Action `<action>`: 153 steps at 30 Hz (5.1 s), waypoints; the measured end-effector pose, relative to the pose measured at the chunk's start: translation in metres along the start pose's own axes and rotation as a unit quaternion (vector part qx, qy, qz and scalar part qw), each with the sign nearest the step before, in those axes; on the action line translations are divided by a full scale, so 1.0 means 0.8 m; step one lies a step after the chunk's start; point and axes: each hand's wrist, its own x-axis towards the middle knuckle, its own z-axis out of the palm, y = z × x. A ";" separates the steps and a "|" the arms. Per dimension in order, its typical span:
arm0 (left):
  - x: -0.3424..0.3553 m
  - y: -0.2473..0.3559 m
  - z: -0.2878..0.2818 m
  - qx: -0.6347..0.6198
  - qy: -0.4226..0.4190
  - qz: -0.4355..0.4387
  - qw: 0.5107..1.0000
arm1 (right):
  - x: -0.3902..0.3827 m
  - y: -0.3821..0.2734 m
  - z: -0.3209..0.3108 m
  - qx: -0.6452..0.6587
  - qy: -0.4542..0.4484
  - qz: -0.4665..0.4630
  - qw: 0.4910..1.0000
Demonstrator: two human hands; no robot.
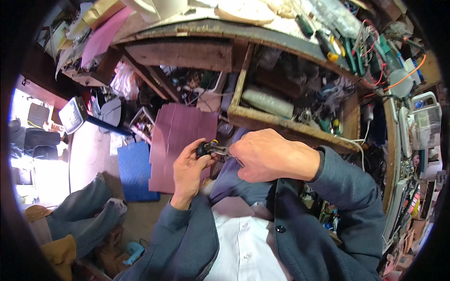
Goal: The person uses pliers to strip and adjust wires on a small black electrical component, then inserts it into a white circular housing. They secure the component with a screwdriver and tighten screws on the housing. The person works at a cluttered workbench in a workshop.
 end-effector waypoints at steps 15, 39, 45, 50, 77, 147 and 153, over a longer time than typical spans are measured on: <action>0.044 0.121 -0.007 0.084 -0.103 0.144 0.981 | -0.092 0.156 0.019 -0.129 0.217 0.270 0.929; 0.134 0.189 0.111 0.206 0.014 0.321 0.924 | 0.007 0.068 -0.026 0.587 0.483 -0.176 0.625; 0.304 0.318 0.037 0.229 0.295 0.498 0.783 | 0.008 0.076 0.002 0.618 0.434 -0.209 0.621; 0.349 0.391 0.036 0.097 0.207 0.308 0.924 | 0.020 0.031 -0.007 0.599 0.428 -0.219 0.641; 0.068 0.182 -0.074 -0.561 -0.026 0.075 0.824 | 0.062 -0.039 -0.047 0.297 0.668 -0.273 0.625; -0.090 0.003 -0.163 -0.639 0.103 0.011 0.762 | 0.097 -0.076 0.080 0.312 0.509 -0.273 0.754; -0.085 0.010 -0.165 -0.628 0.092 0.016 0.772 | 0.098 -0.073 0.083 0.391 0.485 -0.298 0.723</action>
